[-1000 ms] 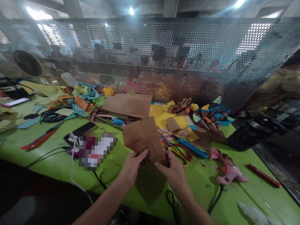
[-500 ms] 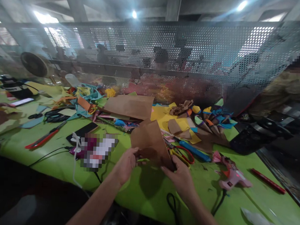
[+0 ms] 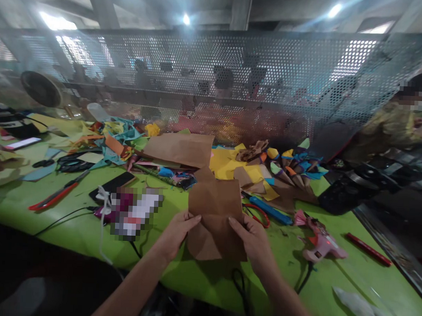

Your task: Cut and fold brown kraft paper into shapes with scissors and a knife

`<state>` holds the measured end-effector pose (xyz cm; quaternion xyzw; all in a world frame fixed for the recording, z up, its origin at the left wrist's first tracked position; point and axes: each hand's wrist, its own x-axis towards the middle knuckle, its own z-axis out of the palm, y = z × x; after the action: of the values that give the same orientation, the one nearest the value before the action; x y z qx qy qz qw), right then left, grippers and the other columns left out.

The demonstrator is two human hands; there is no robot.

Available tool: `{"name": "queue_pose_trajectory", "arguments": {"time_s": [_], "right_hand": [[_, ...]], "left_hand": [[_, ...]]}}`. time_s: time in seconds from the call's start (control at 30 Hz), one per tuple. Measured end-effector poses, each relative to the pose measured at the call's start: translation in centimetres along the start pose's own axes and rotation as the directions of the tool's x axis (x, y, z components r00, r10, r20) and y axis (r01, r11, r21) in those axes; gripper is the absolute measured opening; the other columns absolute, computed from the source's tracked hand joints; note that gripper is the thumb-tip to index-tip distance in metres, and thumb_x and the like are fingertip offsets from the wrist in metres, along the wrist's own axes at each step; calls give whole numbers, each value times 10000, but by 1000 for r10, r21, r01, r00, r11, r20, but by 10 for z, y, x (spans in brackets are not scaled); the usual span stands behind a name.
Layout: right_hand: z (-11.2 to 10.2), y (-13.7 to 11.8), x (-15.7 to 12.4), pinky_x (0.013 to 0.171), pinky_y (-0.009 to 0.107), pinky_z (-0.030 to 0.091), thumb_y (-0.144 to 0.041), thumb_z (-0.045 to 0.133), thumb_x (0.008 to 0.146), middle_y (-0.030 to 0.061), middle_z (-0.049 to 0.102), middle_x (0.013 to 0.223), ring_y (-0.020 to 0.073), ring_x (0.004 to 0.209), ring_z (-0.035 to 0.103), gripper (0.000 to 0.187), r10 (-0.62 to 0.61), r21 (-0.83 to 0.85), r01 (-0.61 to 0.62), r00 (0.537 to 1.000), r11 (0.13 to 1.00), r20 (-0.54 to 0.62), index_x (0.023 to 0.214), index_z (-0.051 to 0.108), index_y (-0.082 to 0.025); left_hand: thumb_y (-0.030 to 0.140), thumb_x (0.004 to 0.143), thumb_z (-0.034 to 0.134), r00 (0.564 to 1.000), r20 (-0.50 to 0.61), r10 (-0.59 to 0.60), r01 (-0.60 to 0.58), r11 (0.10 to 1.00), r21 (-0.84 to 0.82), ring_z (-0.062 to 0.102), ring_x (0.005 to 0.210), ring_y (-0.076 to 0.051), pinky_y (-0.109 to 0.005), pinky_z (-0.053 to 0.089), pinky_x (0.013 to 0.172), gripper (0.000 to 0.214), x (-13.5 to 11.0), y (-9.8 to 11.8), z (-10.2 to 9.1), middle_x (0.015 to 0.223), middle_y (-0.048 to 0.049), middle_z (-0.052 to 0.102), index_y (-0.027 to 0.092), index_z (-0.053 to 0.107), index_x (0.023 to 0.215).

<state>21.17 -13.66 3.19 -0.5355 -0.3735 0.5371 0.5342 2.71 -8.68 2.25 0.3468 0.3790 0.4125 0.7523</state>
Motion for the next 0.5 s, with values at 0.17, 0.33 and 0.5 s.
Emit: {"name": "queue_pose_trajectory", "arguments": {"time_s": [0.17, 0.33, 0.5], "right_hand": [[-6, 0, 0, 813, 408, 535, -478, 775, 706, 54, 781, 913, 297, 869, 708, 362, -10, -19, 9, 1000, 1000, -11, 938, 747, -201], [-8, -3, 2, 814, 398, 532, -437, 811, 659, 54, 782, 931, 299, 912, 706, 365, -14, 11, 15, 999, 1000, -30, 940, 748, -213], [-9, -2, 0, 767, 406, 545, -403, 806, 668, 64, 786, 891, 306, 871, 719, 345, 67, 71, -68, 998, 995, 7, 941, 742, -202]], "left_hand": [[414, 614, 815, 999, 1, 40, -40, 995, 89, 604, 623, -162, -264, 456, 632, 319, 4, -3, -6, 641, -37, 665, 149, 638, 639], [450, 660, 793, 998, 52, 42, -50, 986, 158, 619, 666, -190, -283, 462, 651, 340, 4, -3, -11, 656, -55, 669, 149, 637, 632], [476, 655, 786, 999, 40, 23, -29, 985, 168, 582, 663, -173, -269, 429, 655, 355, 1, 3, -11, 659, -33, 634, 157, 631, 655]]}}
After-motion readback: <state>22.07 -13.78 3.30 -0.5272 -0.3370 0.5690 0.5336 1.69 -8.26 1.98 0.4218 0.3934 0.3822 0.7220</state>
